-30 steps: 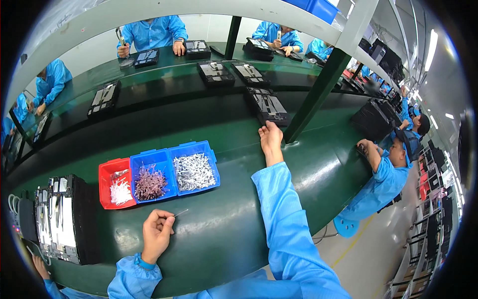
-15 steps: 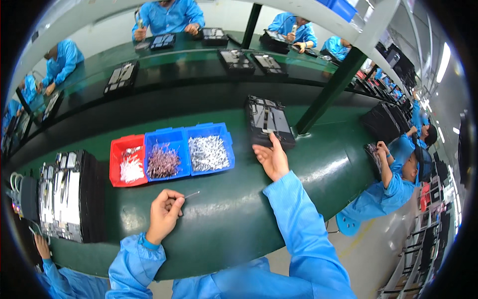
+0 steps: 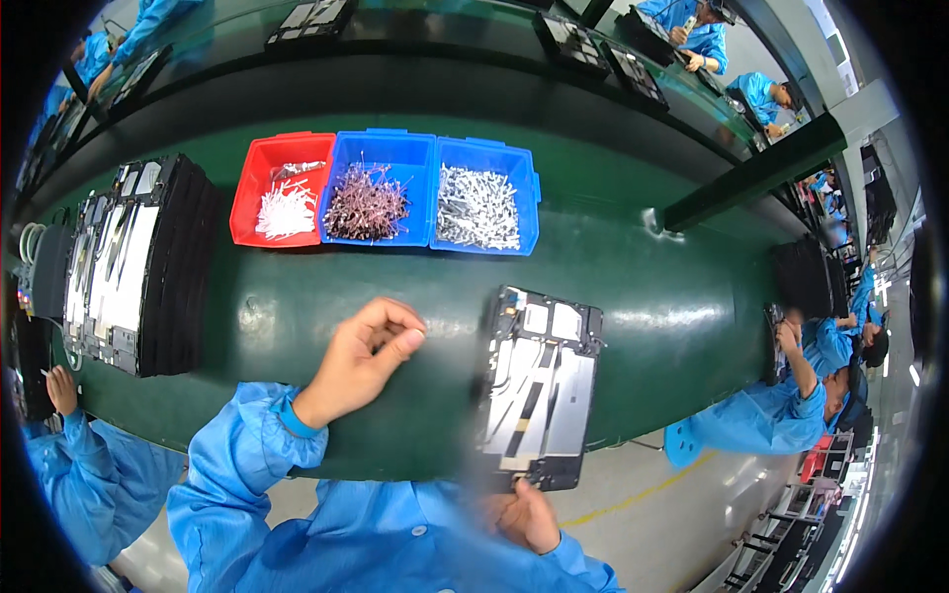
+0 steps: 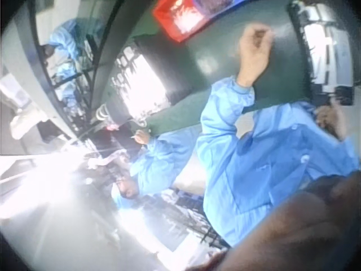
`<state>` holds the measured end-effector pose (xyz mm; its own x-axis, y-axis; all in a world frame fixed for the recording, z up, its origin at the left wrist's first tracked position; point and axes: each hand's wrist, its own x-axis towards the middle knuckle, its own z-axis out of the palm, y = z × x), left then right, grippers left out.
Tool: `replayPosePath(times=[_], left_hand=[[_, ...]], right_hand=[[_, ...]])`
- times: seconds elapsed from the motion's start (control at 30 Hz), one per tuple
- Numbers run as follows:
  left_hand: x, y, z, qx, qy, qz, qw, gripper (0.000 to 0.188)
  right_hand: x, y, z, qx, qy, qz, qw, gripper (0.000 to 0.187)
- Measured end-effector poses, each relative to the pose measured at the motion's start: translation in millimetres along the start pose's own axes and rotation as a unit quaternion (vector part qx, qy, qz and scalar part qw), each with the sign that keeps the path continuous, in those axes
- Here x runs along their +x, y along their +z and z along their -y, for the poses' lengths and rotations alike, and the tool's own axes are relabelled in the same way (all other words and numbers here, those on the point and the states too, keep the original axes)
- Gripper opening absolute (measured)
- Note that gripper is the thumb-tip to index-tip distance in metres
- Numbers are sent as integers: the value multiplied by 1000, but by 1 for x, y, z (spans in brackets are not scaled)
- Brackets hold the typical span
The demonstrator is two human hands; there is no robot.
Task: Assembling internal components and applying adhesive strips to tablet screens on a factory production line.
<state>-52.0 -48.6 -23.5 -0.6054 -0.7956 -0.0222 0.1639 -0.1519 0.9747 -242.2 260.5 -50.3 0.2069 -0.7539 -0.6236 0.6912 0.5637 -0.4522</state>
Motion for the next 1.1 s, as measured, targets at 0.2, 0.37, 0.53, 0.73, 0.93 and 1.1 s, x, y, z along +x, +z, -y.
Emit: replayPosePath(times=[0.2, 0.37, 0.53, 0.73, 0.93, 1.1], left_hand=[[-26, 38, 7, 108, -1, 72, 992, 8], [-38, 73, 11, 163, 47, 13, 985, 9], [-39, 86, 10, 177, 38, -12, 983, 10], [-53, 71, 10, 193, 55, -50, 978, 12], [-82, 46, 3, 277, 61, -111, 953, 10], [-98, 44, 3, 277, 54, -158, 946, 11]], right_hand=[[-28, 43, 53, -111, 147, 84, 979, 57], [-13, 40, 138, -435, -354, -195, 805, 41], [54, 25, 195, -643, -348, -359, 580, 44], [86, 59, 192, -755, -325, -244, 515, 36], [105, 103, 165, -758, -327, -217, 521, 38], [122, 113, 163, -771, -358, -186, 493, 39]])
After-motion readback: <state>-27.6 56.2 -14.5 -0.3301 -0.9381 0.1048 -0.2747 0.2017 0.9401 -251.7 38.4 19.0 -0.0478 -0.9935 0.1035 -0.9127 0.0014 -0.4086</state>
